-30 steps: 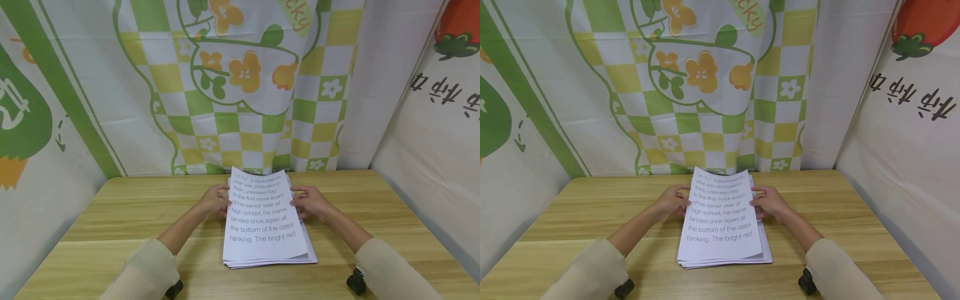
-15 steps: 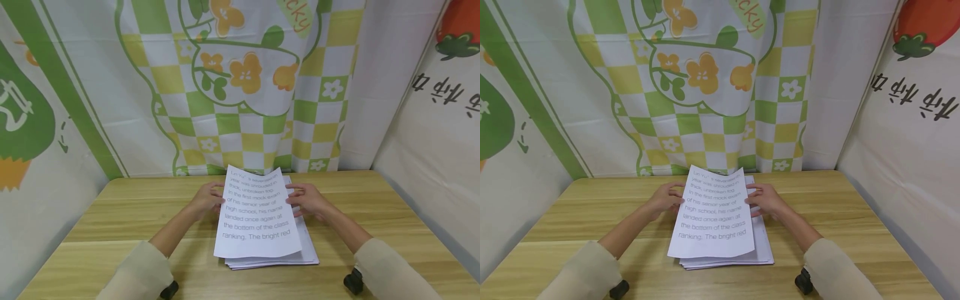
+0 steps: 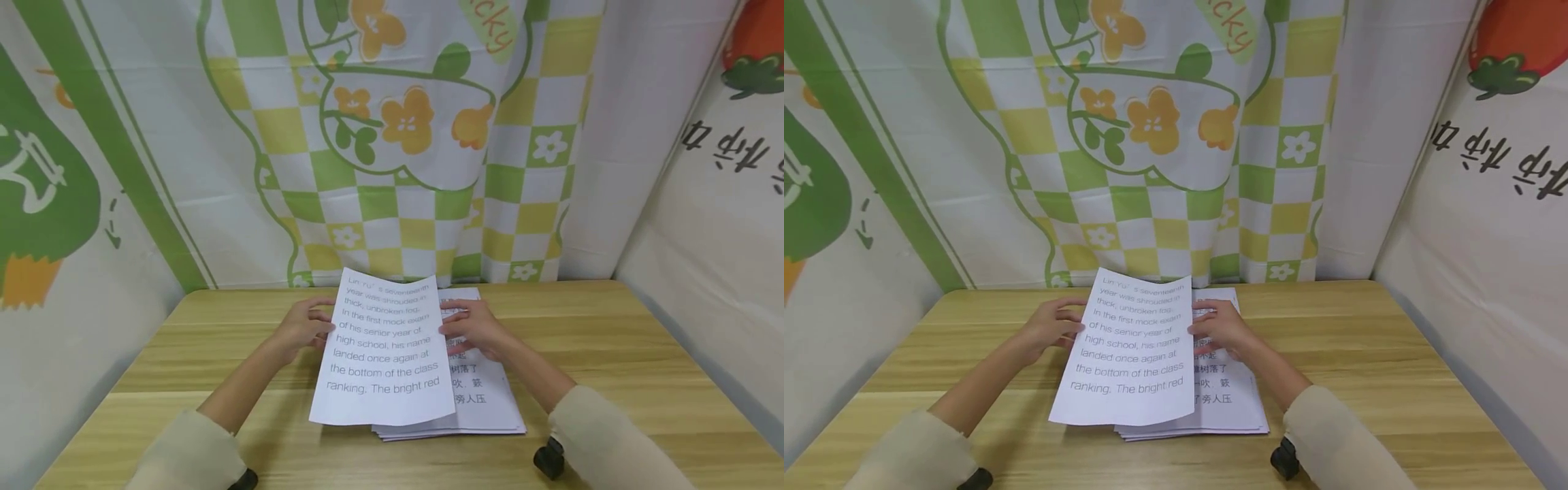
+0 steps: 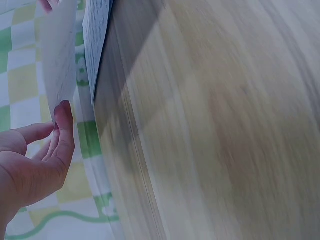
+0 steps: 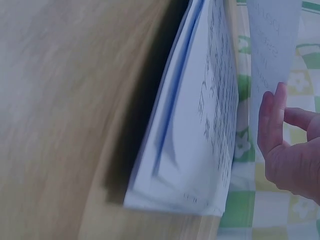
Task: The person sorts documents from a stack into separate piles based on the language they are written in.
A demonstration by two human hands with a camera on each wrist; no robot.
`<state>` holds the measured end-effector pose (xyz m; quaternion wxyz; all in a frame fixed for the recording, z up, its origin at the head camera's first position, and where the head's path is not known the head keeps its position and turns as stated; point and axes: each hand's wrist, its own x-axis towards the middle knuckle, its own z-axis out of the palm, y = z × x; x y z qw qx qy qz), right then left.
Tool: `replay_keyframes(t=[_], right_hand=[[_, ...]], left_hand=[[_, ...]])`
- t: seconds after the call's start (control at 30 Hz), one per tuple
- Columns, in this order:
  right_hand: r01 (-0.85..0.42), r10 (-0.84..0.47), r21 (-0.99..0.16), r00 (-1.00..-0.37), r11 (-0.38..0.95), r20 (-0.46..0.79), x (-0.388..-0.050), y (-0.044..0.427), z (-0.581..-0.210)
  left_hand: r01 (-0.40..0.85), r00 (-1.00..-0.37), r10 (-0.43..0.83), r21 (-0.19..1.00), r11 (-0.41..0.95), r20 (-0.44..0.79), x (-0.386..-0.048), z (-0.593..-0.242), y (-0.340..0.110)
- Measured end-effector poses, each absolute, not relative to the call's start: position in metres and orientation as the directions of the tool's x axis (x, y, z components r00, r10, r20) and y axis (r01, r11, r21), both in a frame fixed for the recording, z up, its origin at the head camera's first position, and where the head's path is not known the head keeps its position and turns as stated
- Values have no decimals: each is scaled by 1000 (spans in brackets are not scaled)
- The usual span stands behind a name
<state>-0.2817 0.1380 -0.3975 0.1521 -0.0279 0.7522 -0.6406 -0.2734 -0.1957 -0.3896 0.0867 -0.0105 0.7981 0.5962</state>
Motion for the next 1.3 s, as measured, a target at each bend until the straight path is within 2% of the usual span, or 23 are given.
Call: replay_keyframes(t=[0.4,0.7,1.3], right_hand=[[165,-229,-971,-952,174,-203,-282,107,-398],[149,-274,-978,-944,145,-184,-282,86,-399],[193,-335,-978,-919,74,-207,-287,52,-407]], left_hand=[[-137,-986,50,935,326,-162,-264,-386,-226],[-116,-989,48,941,318,-138,-257,-388,-250],[-151,-987,7,927,344,-164,-251,-392,-285]])
